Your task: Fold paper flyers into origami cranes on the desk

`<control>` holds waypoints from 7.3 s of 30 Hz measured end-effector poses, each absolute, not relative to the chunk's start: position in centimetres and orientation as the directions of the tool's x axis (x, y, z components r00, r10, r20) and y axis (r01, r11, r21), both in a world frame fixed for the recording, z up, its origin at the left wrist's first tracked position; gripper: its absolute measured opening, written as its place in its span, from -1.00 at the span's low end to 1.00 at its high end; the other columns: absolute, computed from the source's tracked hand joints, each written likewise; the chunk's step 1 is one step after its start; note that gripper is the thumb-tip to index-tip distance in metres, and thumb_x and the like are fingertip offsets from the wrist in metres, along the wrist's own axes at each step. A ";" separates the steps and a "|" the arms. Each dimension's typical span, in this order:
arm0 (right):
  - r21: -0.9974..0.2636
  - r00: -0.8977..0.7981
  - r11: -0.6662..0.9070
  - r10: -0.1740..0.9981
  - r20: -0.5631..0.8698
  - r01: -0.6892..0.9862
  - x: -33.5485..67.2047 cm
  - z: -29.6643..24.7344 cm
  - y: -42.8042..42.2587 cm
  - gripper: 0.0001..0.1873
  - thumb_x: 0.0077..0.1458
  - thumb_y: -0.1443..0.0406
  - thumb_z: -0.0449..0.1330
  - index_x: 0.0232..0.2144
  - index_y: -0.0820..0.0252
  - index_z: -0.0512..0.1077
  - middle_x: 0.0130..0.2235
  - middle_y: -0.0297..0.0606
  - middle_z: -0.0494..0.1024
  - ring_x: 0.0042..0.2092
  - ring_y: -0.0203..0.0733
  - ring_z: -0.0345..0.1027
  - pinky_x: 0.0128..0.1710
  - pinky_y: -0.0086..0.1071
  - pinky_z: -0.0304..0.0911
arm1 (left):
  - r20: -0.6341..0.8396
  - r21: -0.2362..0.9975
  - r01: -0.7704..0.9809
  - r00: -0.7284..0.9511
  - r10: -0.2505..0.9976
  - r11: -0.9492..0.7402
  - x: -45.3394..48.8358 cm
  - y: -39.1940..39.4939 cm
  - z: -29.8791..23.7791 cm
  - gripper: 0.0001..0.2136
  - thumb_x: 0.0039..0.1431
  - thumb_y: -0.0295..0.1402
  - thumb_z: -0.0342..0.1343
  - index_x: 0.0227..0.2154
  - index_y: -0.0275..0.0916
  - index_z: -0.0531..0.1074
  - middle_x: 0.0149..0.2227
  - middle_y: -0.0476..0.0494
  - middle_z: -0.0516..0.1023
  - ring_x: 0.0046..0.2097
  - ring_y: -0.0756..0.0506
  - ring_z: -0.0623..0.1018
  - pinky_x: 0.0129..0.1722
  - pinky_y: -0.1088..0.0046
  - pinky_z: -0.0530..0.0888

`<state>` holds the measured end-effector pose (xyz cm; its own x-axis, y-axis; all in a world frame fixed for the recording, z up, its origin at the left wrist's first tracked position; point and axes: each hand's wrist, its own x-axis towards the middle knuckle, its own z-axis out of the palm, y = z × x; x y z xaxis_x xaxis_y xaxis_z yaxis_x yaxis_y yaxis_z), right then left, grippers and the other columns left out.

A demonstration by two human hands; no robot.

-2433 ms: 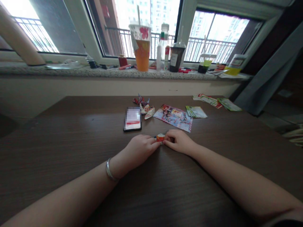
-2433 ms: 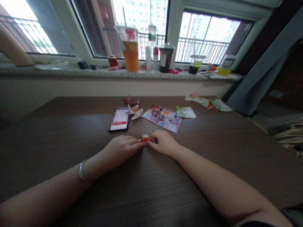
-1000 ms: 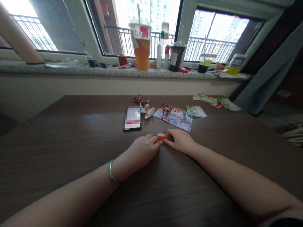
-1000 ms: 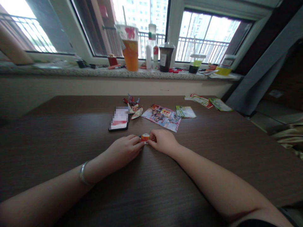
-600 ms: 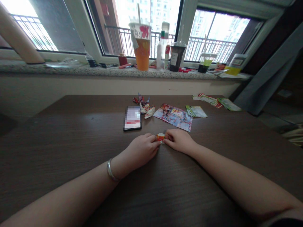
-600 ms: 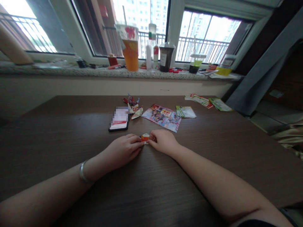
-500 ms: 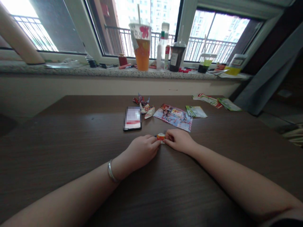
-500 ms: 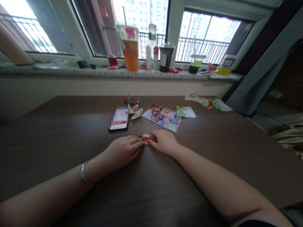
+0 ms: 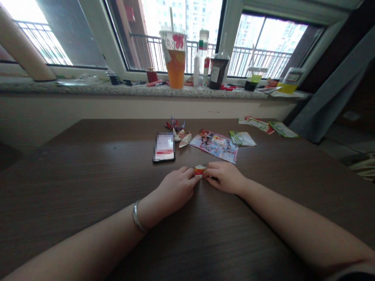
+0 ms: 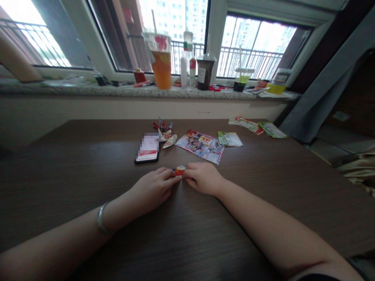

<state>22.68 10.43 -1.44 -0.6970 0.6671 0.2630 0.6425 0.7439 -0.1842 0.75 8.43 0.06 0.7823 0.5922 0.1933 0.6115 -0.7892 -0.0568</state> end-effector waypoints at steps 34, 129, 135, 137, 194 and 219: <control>-0.057 -0.682 0.690 0.723 0.107 0.722 22.8 1.2 9.1 -0.73 0.22 0.27 0.05 -0.29 0.16 0.57 -0.26 -0.19 0.54 -0.26 -0.18 0.39 -0.27 -0.36 0.21 | 0.154 0.020 0.643 0.755 0.638 -0.765 0.2 8.5 0.8 -0.78 0.22 -0.45 -0.01 -0.27 -0.32 0.56 -0.25 -0.21 0.56 -0.20 -0.14 0.53 -0.14 0.29 0.49; -0.005 -0.761 0.823 0.528 0.377 0.568 22.8 -2.1 10.4 -0.78 0.20 0.17 0.14 -0.21 0.11 0.52 -0.19 -0.22 0.58 -0.17 -0.14 0.40 -0.17 -0.28 0.21 | 0.416 0.169 0.535 0.722 0.552 -0.827 0.0 10.3 -1.7 -0.82 0.24 -0.40 0.05 -0.16 -0.20 0.51 -0.14 -0.13 0.57 0.00 -0.18 0.47 0.04 0.17 0.40; 0.067 -0.738 0.776 0.565 0.370 0.628 22.1 -1.6 9.5 -0.79 0.20 0.18 0.14 -0.28 0.15 0.52 -0.27 -0.21 0.58 -0.23 -0.15 0.38 -0.24 -0.28 0.17 | 0.390 0.161 0.558 0.722 0.572 -0.814 0.0 10.4 -1.5 -0.85 0.21 -0.44 0.06 -0.20 -0.22 0.50 -0.15 -0.14 0.59 -0.01 -0.19 0.48 0.05 0.13 0.37; 0.078 -0.733 0.766 0.574 0.364 0.638 21.8 -1.4 9.3 -0.79 0.20 0.19 0.13 -0.30 0.16 0.52 -0.30 -0.21 0.57 -0.25 -0.15 0.37 -0.27 -0.29 0.17 | 0.379 0.153 0.559 0.728 0.571 -0.815 0.0 10.3 -1.5 -0.85 0.21 -0.44 0.06 -0.20 -0.20 0.49 -0.13 -0.13 0.58 -0.03 -0.17 0.50 0.07 0.10 0.34; -0.319 -0.430 0.447 0.894 0.125 0.836 20.9 -1.1 10.1 -0.70 0.17 0.14 0.10 -0.52 0.17 0.35 -0.44 -0.33 0.45 -0.40 -0.29 0.23 -0.43 -0.42 -0.07 | 0.119 0.209 0.769 0.593 0.797 -0.604 0.8 10.6 -1.0 -0.73 0.29 -0.22 -0.04 -0.42 -0.26 0.44 -0.38 -0.11 0.47 -0.32 -0.09 0.45 -0.36 0.42 0.30; -0.221 -0.466 0.475 0.880 0.097 0.852 20.8 -1.0 10.2 -0.73 0.16 0.14 0.09 -0.50 0.15 0.36 -0.40 -0.30 0.49 -0.36 -0.25 0.29 -0.39 -0.41 -0.05 | 0.114 0.150 0.813 0.550 0.827 -0.562 0.9 10.3 -1.4 -0.75 0.29 -0.20 -0.07 -0.36 -0.24 0.39 -0.32 -0.13 0.53 -0.26 -0.13 0.48 -0.31 0.38 0.35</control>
